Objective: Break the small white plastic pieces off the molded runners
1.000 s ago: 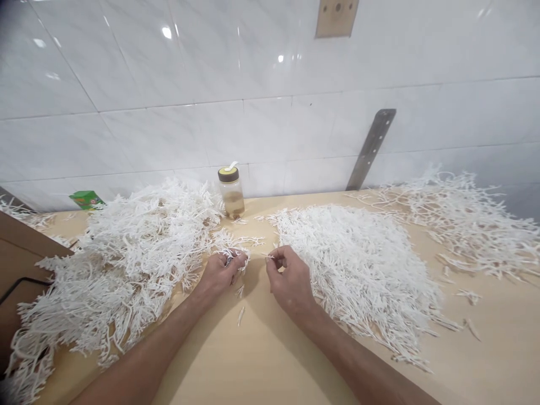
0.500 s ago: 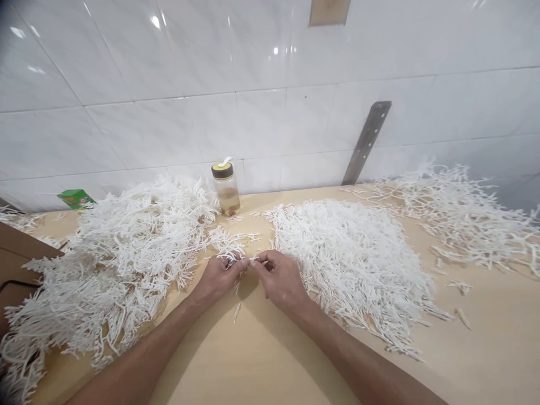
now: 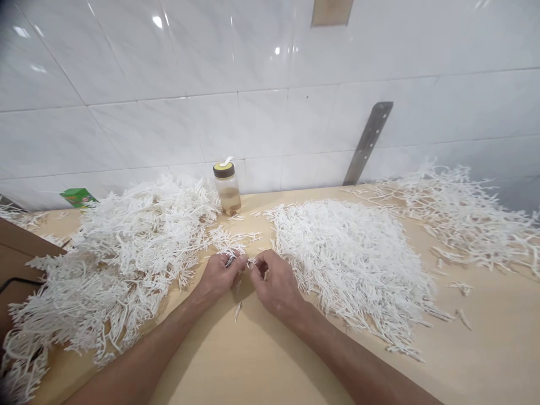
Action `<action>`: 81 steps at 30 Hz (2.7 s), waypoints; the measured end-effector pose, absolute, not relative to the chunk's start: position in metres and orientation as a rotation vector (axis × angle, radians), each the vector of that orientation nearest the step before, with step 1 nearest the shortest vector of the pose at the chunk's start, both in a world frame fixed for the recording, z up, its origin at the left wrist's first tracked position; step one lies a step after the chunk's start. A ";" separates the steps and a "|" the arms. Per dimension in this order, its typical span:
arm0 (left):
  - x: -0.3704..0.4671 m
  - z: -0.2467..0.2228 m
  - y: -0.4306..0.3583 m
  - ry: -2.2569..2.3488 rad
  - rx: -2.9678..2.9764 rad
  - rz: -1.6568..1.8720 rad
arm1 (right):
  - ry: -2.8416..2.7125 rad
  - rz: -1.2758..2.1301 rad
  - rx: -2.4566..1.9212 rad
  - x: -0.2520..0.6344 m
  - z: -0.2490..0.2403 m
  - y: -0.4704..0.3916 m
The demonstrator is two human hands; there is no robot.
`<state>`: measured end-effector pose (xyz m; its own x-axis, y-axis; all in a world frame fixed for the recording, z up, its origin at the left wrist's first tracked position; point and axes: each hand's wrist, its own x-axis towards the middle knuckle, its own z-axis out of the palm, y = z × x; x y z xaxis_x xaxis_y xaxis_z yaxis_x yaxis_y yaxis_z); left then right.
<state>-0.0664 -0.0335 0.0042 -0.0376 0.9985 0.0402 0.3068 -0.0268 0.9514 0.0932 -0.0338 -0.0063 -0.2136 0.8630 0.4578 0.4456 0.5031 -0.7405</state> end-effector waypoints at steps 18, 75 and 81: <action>-0.070 0.003 -0.032 1.400 1.427 1.225 | -1.610 0.603 -1.164 0.097 -0.012 -0.027; -0.070 0.011 -0.033 1.038 0.947 1.194 | -1.864 0.162 -1.148 0.119 -0.010 -0.014; -0.070 0.007 -0.031 1.011 0.944 1.155 | -1.838 0.663 -1.160 0.108 -0.008 -0.025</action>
